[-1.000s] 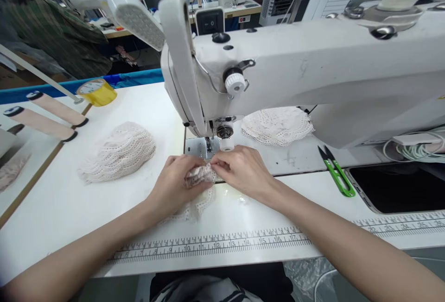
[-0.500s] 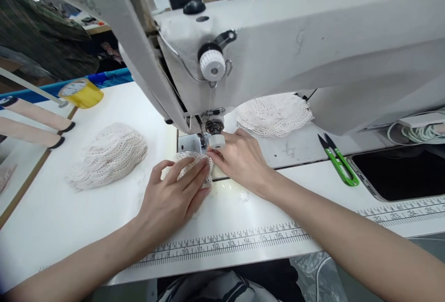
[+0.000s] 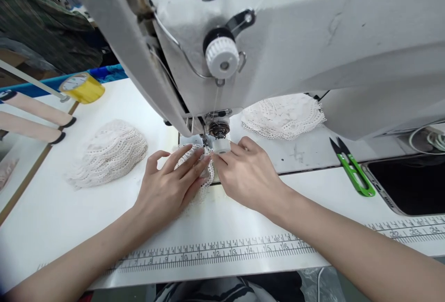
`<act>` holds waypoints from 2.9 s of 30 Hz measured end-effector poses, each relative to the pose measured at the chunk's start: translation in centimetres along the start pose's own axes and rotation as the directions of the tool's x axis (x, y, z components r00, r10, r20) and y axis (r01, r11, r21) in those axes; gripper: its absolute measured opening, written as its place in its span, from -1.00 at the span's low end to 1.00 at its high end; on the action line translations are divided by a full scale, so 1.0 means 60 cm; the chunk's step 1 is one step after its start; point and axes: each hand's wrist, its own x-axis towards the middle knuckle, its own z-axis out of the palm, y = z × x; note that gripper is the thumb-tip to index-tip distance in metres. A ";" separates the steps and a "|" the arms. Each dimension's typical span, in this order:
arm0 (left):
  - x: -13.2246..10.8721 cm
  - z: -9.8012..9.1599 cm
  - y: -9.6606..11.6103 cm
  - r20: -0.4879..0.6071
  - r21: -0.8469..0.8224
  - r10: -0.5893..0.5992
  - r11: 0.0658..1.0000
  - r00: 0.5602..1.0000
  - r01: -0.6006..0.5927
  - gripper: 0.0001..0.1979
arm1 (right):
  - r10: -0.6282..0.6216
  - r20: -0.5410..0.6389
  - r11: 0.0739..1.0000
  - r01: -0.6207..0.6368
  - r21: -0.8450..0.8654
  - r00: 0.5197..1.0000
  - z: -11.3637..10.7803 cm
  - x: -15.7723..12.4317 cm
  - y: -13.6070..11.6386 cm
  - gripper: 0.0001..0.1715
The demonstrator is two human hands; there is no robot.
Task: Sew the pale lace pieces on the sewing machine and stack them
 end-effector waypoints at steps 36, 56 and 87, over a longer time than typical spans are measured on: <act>0.012 0.010 -0.009 -0.014 -0.039 -0.052 0.998 0.999 0.051 -0.67 | 0.014 0.034 1.000 -0.013 -0.025 0.999 0.010 0.002 0.006 -0.71; 0.008 -0.017 -0.005 0.143 -0.093 -0.072 0.992 0.987 0.086 -0.74 | -0.069 -0.085 0.981 0.084 0.176 0.994 0.011 0.008 0.010 -0.67; 0.004 -0.003 -0.021 -0.046 0.024 0.172 0.985 0.984 -0.171 -0.73 | -0.055 -0.218 0.985 0.089 0.148 0.974 0.008 0.005 0.005 -0.74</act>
